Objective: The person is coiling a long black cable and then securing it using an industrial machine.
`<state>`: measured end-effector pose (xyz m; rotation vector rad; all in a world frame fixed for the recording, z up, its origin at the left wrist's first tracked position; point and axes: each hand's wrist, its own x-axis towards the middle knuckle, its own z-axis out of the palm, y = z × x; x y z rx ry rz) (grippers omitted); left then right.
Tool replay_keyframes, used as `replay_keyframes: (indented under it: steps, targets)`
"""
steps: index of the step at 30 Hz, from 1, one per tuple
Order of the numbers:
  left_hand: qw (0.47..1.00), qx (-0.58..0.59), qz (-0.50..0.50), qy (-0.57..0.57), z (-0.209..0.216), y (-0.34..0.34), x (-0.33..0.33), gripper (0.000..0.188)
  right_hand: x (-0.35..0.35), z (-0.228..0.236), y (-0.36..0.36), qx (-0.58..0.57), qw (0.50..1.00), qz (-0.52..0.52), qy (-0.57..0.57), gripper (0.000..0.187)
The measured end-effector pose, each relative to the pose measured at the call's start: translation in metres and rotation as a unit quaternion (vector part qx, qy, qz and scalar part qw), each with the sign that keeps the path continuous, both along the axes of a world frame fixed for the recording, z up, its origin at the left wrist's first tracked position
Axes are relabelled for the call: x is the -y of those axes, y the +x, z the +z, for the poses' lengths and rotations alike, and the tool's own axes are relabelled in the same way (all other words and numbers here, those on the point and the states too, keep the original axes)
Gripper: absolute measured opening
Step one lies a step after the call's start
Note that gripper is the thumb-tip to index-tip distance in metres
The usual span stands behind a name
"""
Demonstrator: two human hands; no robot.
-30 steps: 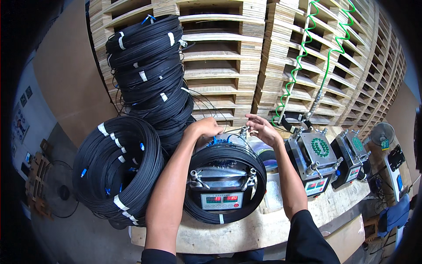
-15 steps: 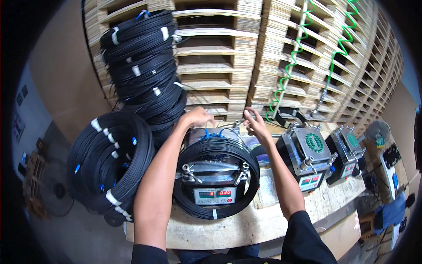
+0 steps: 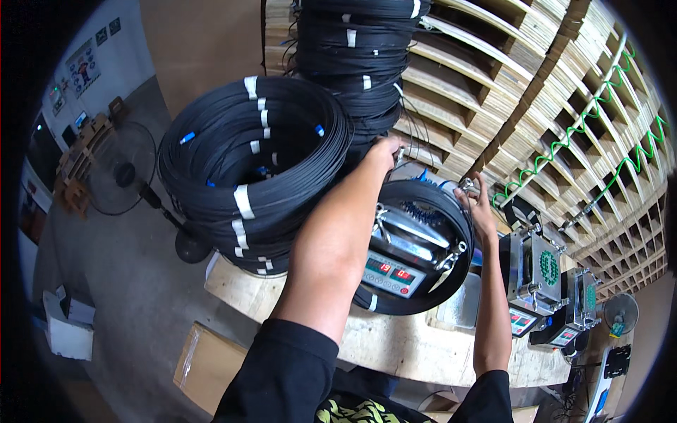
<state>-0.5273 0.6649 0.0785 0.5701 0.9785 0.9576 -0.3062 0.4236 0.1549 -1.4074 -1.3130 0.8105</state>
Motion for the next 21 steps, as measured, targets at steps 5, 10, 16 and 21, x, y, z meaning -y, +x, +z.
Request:
replay_keyframes:
  steps: [5,10,16,21]
  targets:
    - [0.995,0.065,0.068,0.039,0.0,-0.028,0.008,0.015,-0.005,-0.005,0.002,0.047,0.999,-0.003,-0.013,0.074]
    - [0.996,0.017,0.085,-0.004,0.048,0.006,0.071,0.013,0.008,-0.01,0.03,0.029,0.998,-0.046,-0.007,0.07]
    - [0.987,-0.091,0.11,0.075,0.057,-0.012,0.071,0.029,-0.002,-0.029,0.032,0.045,0.998,-0.018,0.044,0.072]
    - [0.963,-0.239,0.081,0.093,0.051,0.0,0.068,0.027,-0.009,-0.043,0.044,0.001,0.995,-0.006,0.098,0.073]
